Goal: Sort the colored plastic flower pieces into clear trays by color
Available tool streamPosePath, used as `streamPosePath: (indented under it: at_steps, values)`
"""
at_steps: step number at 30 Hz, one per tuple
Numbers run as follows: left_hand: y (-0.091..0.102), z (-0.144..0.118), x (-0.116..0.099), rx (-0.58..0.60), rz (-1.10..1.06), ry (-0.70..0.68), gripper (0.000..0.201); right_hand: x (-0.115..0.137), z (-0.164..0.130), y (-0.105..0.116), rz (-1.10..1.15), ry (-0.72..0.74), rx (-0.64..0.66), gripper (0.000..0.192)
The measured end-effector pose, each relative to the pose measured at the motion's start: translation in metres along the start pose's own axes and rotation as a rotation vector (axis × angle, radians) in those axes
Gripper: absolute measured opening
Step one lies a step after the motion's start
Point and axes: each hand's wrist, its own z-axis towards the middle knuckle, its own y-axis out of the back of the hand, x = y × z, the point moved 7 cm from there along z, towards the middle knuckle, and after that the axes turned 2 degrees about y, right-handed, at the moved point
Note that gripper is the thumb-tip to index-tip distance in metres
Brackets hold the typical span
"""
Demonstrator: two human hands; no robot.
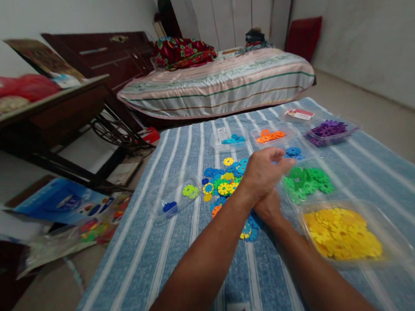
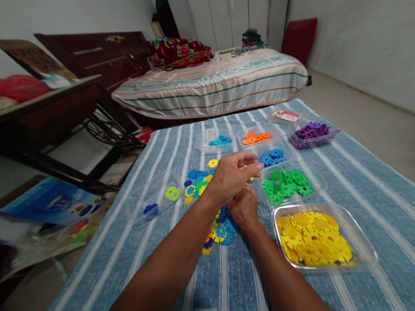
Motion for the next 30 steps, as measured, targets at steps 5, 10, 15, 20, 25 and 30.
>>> streamPosePath:
  at_steps: [5, 10, 15, 20, 25, 30]
  values:
    - [0.049, -0.019, 0.022, -0.131, 0.266, 0.036, 0.009, 0.005, -0.001, 0.002, 0.049, 0.039, 0.030, 0.024]
    - [0.085, -0.060, 0.060, -0.092, 0.656, 0.161, 0.008, 0.003, 0.000, 0.000, 0.083, 0.050, 0.032, 0.024]
    - [0.087, -0.098, 0.080, 0.031, 1.017, 0.247, 0.014, 0.003, -0.002, 0.001, 0.074, 0.048, 0.025, 0.024]
    - [0.081, -0.112, 0.088, 0.071, 1.079, 0.287, 0.015, 0.004, -0.002, 0.004, 0.081, 0.047, 0.025, 0.025]
    - [0.078, -0.111, 0.090, 0.058, 1.057, 0.328, 0.012, 0.005, -0.002, 0.004, 0.073, 0.053, 0.023, 0.026]
    - [0.080, -0.111, 0.090, -0.006, 1.010, 0.325, 0.008, 0.004, -0.003, 0.002, 0.076, 0.058, 0.026, 0.026]
